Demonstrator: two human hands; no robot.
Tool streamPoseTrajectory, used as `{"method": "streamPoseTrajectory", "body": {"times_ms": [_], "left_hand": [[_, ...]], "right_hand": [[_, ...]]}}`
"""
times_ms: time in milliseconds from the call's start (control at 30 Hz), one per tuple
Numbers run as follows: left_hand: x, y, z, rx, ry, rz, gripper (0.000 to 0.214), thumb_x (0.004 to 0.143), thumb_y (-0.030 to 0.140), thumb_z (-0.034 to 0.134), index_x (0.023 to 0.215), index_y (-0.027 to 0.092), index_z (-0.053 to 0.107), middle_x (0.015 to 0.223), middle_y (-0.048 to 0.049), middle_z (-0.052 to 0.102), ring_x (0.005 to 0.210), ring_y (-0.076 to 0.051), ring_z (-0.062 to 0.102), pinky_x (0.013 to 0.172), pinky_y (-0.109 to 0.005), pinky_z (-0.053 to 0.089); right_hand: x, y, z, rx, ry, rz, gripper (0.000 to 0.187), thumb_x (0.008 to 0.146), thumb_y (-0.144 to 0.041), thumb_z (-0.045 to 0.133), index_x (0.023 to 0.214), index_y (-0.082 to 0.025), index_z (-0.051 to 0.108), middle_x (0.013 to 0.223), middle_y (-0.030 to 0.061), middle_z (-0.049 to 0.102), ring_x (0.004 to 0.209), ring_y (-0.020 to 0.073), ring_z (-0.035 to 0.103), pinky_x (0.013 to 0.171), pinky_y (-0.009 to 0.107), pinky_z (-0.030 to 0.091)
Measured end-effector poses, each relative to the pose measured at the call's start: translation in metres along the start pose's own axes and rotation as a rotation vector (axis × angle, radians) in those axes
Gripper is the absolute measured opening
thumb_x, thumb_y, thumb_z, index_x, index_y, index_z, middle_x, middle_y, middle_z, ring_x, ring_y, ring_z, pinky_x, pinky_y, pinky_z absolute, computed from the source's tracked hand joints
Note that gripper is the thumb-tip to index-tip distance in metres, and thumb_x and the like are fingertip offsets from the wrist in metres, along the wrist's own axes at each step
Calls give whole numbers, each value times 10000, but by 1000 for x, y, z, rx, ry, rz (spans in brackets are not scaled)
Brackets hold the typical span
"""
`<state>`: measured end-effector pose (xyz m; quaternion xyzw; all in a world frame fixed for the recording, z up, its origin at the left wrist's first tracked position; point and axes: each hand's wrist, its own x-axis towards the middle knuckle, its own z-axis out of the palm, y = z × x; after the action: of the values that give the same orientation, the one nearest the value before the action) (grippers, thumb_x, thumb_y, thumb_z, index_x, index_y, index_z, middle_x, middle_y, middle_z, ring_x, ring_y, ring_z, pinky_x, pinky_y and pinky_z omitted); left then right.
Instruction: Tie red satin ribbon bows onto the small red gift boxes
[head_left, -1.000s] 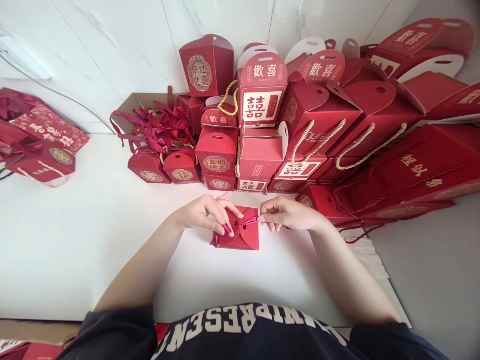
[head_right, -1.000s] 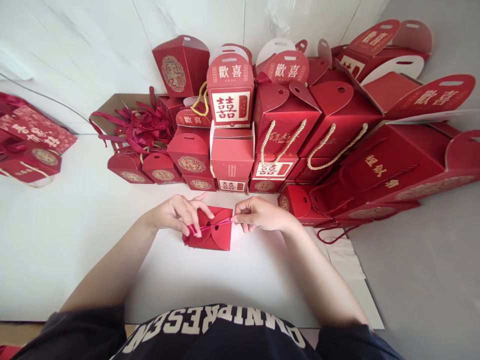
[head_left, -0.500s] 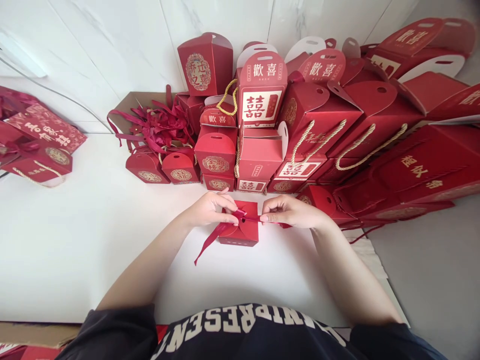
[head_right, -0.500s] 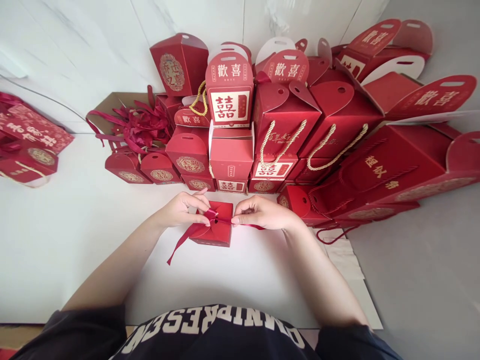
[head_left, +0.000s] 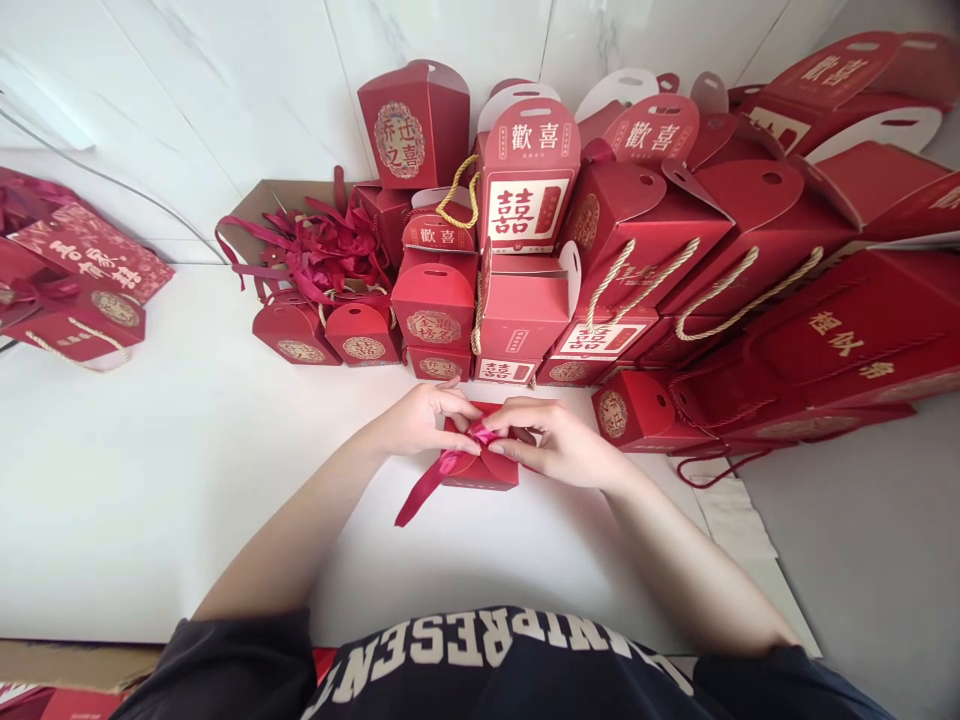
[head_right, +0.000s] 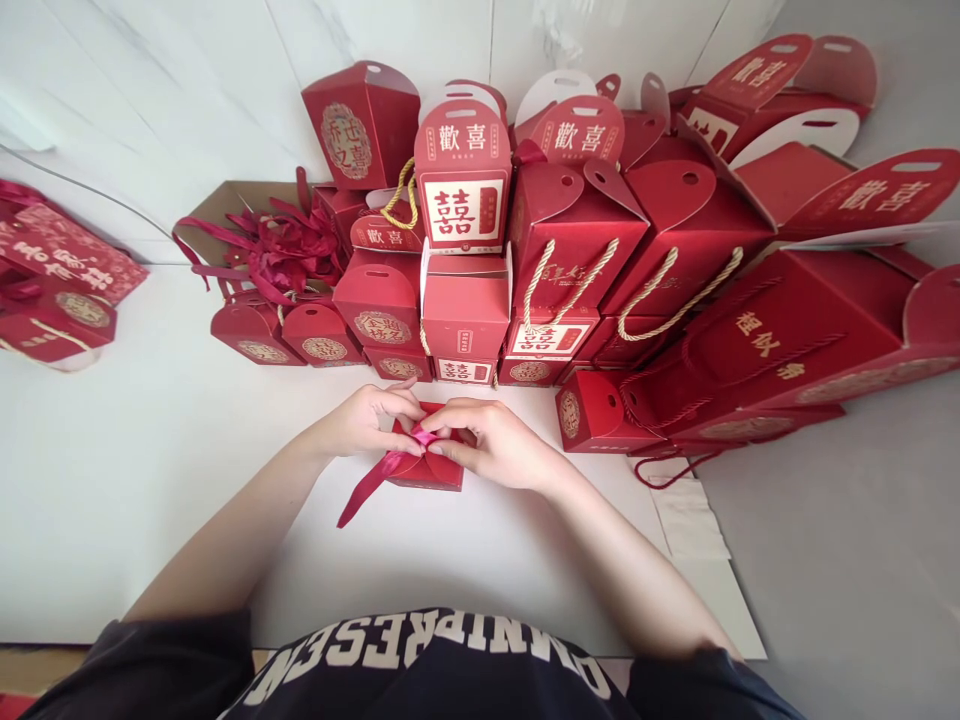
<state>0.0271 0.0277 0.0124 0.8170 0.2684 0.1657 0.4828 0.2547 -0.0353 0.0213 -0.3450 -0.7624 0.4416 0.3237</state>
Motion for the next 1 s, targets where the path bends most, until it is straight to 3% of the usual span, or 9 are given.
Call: {"method": "streamPoseTrajectory", "body": {"times_ms": [133,300,400,500,600,700,800,867,1000], "left_hand": [[0,2,1,16,11,22,246,731,392,794,866,188,767,781,3,746,758,-155,663,1201,-431,189],[0,2,3,47,25,5,283,764,438,751,741,157,731,754,-19,719,771,-171,624,1104,-421,343],[-1,3,4,52,36,2,268,820,407,700,720,159,731,738,-24,712,770,-163,613,998,-364,427],[-1,3,4,37,37,-6,210,810,384,715,805,180,767,781,-35,724,786,-167,613,923,-330,463],[-1,3,4,38,19,7,167,813,352,720,845,195,768,795,-22,731,783,-153,626,1046,-367,398],[-1,2,5,9,33,1,176,798,340,738,817,167,708,756,3,720,715,-124,643,1150,-424,291],[-3,3,7,-82,57,-67,246,780,351,752,811,147,618,746,1,675,691,-126,652,927,-357,493],[-4,4,7,-152,48,-96,261,787,348,742,800,147,576,757,-2,633,719,-135,662,731,-272,521],[-3,5,6,-193,17,-89,280,781,331,744,765,153,529,735,16,579,750,-139,661,673,-239,503]], "right_hand": [[0,-3,9,-217,43,-65,210,943,-220,561,1112,-241,684,1001,55,707,879,179,656,791,302,511],[-2,-11,14,-466,2,-64,293,967,-213,488,1224,-250,624,1076,79,694,933,216,656,806,337,499],[-3,-15,10,-371,-4,-38,243,956,-243,527,1178,-248,625,1001,53,691,866,187,646,771,302,490],[-2,-13,5,-217,86,47,157,944,-337,571,1026,-217,629,889,29,667,771,157,608,697,267,475],[0,-6,3,-218,166,101,170,936,-365,586,923,-201,630,871,32,651,790,162,589,719,276,458],[2,1,5,-258,158,81,160,936,-320,590,862,-198,663,851,34,643,786,164,574,748,289,443],[2,4,7,-233,188,67,150,942,-270,569,849,-198,664,832,34,637,763,160,571,720,280,439],[2,3,7,-201,210,57,130,941,-261,563,868,-200,652,835,32,645,769,162,579,723,280,445],[3,0,8,-212,166,7,126,925,-319,605,947,-208,660,908,40,696,843,183,599,827,324,440]]}}
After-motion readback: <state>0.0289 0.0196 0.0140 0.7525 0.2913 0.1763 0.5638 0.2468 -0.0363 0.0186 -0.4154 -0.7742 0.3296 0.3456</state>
